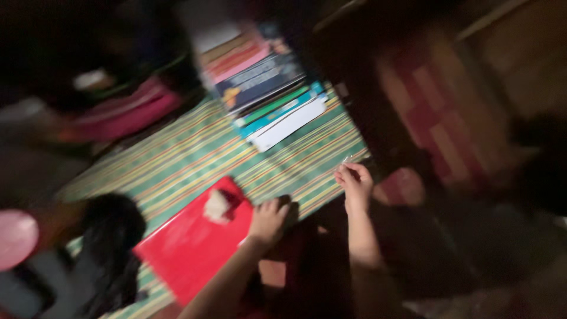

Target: The person organizes items on a cluttered table, handling a small notebook, coins, a red laptop, and a black pouch. They place coins into a small container, wipe the laptop with a cloth, and pack items into the pouch.

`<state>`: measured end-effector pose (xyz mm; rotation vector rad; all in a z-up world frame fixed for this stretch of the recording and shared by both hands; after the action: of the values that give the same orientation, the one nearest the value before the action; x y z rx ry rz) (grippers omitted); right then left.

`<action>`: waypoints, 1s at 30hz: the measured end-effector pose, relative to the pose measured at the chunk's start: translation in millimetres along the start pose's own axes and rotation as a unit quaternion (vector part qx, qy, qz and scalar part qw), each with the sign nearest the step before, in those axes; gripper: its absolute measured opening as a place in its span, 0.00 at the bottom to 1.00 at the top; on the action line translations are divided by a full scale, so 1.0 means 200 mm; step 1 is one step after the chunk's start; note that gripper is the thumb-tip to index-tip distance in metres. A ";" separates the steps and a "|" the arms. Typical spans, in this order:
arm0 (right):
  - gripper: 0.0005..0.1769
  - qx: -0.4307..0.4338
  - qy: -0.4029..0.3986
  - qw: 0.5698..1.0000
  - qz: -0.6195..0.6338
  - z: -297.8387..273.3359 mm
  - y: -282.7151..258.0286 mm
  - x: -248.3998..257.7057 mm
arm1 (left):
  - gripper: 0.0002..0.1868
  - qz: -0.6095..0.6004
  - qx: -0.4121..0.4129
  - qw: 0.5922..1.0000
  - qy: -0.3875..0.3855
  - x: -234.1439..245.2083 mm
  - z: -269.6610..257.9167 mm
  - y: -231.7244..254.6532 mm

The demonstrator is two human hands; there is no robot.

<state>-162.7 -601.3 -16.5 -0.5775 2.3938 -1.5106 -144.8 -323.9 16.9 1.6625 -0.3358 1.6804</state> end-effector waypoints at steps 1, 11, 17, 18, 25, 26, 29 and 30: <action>0.09 0.009 0.012 1.000 0.005 0.11 -0.02 0.03 | 0.26 -0.058 0.035 0.997 -0.031 -0.01 0.05 -0.01; 0.08 0.186 0.008 0.946 -0.265 1.50 0.14 -0.20 | 0.28 -0.151 0.084 0.979 0.104 0.06 0.94 0.04; 0.15 0.322 -0.087 0.887 -0.319 1.91 0.43 -0.47 | 0.35 -0.161 0.090 0.973 0.142 -0.07 1.25 0.07; 0.16 0.326 -0.099 0.891 -0.299 1.91 0.43 -0.47 | 0.35 -0.164 0.101 0.971 0.144 -0.07 1.24 0.06; 0.10 0.101 -0.069 0.961 -0.250 1.27 -0.04 -0.28 | 0.41 -0.111 0.177 0.971 0.118 -0.05 1.00 0.00; 0.18 0.164 -0.088 0.938 -0.292 1.15 -0.11 -0.24 | 0.42 -0.118 0.196 0.967 0.108 -0.05 0.97 -0.01; 0.24 0.256 -0.105 0.880 -0.385 0.85 -0.18 -0.16 | 0.44 -0.134 0.234 0.957 0.106 -0.06 0.99 -0.02; 0.20 0.262 -0.128 0.880 -0.374 0.75 -0.17 -0.17 | 0.43 -0.132 0.237 0.955 0.117 -0.05 1.00 -0.01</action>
<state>-64.5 -718.9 -49.3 -1.5457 1.4930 -2.0836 5.4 -456.1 32.3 1.7169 0.4209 1.8131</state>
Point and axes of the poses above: each hand's wrist, its own z-axis towards the middle knuckle, its own x-axis out of the back of the hand, y = z × x, the point moved 6 cm from there along z, towards the middle knuckle, and after that the axes turned 15 degrees about y, right-handed, at the moved point
